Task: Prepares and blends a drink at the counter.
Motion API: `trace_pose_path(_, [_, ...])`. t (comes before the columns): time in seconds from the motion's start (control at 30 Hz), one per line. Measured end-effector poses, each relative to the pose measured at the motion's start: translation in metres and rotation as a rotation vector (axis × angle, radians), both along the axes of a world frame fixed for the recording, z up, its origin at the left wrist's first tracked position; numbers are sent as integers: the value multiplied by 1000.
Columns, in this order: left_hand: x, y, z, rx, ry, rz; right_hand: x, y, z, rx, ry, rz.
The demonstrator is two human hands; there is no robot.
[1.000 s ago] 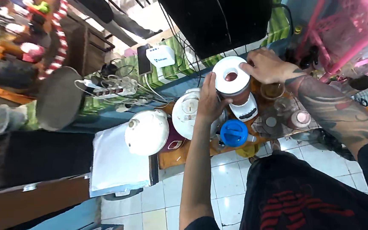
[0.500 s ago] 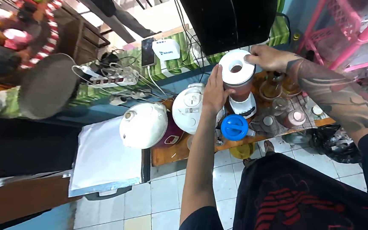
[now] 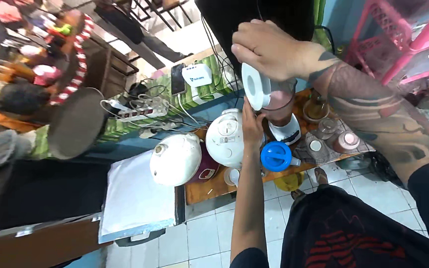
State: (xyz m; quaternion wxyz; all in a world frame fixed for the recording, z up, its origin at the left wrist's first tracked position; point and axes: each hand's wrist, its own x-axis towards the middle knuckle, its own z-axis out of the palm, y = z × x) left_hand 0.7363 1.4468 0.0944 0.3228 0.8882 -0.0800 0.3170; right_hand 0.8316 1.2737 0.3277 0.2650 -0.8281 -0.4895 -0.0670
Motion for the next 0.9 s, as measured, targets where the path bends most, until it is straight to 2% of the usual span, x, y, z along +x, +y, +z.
trace_pose_path(0.07, [-1,-4,-2,81,-11,120,-6,-14,-12,286,-14,67])
trace_pose_path(0.13, [-3,-9,-2,102,42,195,-20,-39,-37,585,107,23])
trace_pose_path(0.23, [-1,-15,-9,64,-18,224,-34,-71,-123,936,325,-222])
trace_pose_path(0.3, [0,-22,-12,70,-78,307,-41,-80,-193,1020,527,-439])
trace_pose_path(0.4, [-1,-31,-6,127,39,426,-51,-79,-280,1002,771,-583])
trace_pose_path(0.5, [-2,-31,-5,140,-3,425,-53,-70,-324,727,882,-536])
trace_pose_path(0.53, [-3,-25,-5,88,-13,357,-50,-65,-332,629,902,-505])
trace_pose_path(0.6, [-1,-3,-5,-133,41,97,-40,-48,-343,519,863,-472])
trace_pose_path(0.67, [2,13,1,-404,215,-86,-30,-32,-358,500,782,-471])
trace_pose_path(0.73, [8,13,9,-542,318,-97,-21,-23,-367,519,736,-482])
trace_pose_path(0.8, [12,5,13,-632,380,-25,-18,-20,-368,564,748,-477])
trace_pose_path(0.9, [0,-20,6,-722,330,71,-18,-19,-362,585,786,-489])
